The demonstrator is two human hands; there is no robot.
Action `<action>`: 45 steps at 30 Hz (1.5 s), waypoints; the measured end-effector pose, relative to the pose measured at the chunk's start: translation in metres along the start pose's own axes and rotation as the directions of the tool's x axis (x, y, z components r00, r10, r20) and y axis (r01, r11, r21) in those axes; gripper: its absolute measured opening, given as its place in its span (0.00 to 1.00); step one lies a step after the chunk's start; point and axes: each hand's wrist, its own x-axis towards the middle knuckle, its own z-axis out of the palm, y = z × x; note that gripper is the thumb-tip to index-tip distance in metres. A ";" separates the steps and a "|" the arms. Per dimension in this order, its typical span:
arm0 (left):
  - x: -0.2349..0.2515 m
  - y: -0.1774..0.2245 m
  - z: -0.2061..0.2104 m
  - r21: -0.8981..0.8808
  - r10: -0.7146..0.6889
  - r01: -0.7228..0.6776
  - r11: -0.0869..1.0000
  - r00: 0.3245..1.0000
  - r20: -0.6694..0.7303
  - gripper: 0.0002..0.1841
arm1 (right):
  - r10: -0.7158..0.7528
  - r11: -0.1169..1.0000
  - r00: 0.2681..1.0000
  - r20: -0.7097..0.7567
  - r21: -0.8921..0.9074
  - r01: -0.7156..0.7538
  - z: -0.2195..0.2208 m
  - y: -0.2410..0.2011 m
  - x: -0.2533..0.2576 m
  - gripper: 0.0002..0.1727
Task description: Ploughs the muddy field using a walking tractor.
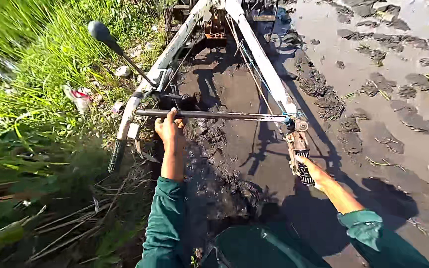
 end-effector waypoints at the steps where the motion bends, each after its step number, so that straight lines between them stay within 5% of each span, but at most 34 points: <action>1: 0.020 0.011 0.001 0.101 0.065 -0.064 0.993 0.998 -0.011 0.21 | 0.002 1.000 1.000 -0.005 -0.013 -0.002 -0.002 -0.018 0.012 0.21; 3: 0.055 0.028 -0.012 0.474 0.291 -0.256 0.842 0.957 -0.002 0.30 | -0.019 0.999 0.999 -0.032 -0.031 0.018 0.004 -0.052 0.039 0.21; 5: 0.089 0.038 -0.041 0.829 0.449 -0.349 0.436 0.883 0.136 0.44 | -0.048 0.996 0.997 -0.064 -0.073 0.044 0.010 -0.090 0.066 0.24; 6: 0.111 0.040 -0.052 0.908 0.426 -0.313 0.279 0.888 0.175 0.51 | -0.061 0.994 0.996 -0.068 -0.095 0.054 0.012 -0.110 0.079 0.25; 8: 0.167 0.029 -0.066 0.969 0.240 -0.190 0.157 0.959 0.150 0.61 | -0.057 0.991 0.996 -0.071 -0.125 0.048 0.014 -0.144 0.108 0.27; 10: 0.218 0.018 -0.066 0.990 0.065 -0.129 0.054 0.990 0.126 0.59 | -0.034 0.993 0.997 -0.072 -0.120 0.025 0.015 -0.166 0.143 0.27; 13: 0.271 0.018 -0.033 0.992 -0.024 -0.097 -0.081 0.995 0.095 0.36 | -0.053 0.992 0.992 -0.112 -0.124 0.039 0.019 -0.204 0.189 0.28; 18: 0.324 0.005 0.037 0.997 -0.041 -0.048 -0.052 0.998 0.046 0.27 | -0.077 0.986 0.981 -0.179 -0.160 0.049 0.026 -0.251 0.269 0.26; 24: 0.391 0.000 0.129 0.998 -0.012 0.006 -0.059 1.000 -0.006 0.28 | -0.169 0.898 0.941 -0.292 -0.439 0.024 0.015 -0.346 0.360 0.27; 29: 0.510 0.025 0.135 0.998 -0.038 -0.046 -0.034 0.998 0.044 0.27 | 0.079 0.997 0.996 -0.049 0.030 -0.078 0.113 -0.391 0.368 0.21; 32: 0.559 0.013 0.144 0.997 -0.096 -0.070 -0.013 0.993 0.068 0.26 | 0.087 0.995 0.995 -0.059 0.052 -0.084 0.134 -0.387 0.412 0.19; 37: 0.575 -0.015 0.239 0.998 -0.047 -0.063 -0.026 0.997 0.062 0.25 | 0.012 0.999 0.991 -0.137 -0.040 -0.018 0.082 -0.438 0.507 0.24; 45: 0.660 -0.037 0.362 0.995 -0.052 -0.097 -0.018 0.994 0.096 0.26 | -0.015 0.982 0.968 -0.251 -0.184 -0.033 0.079 -0.536 0.634 0.34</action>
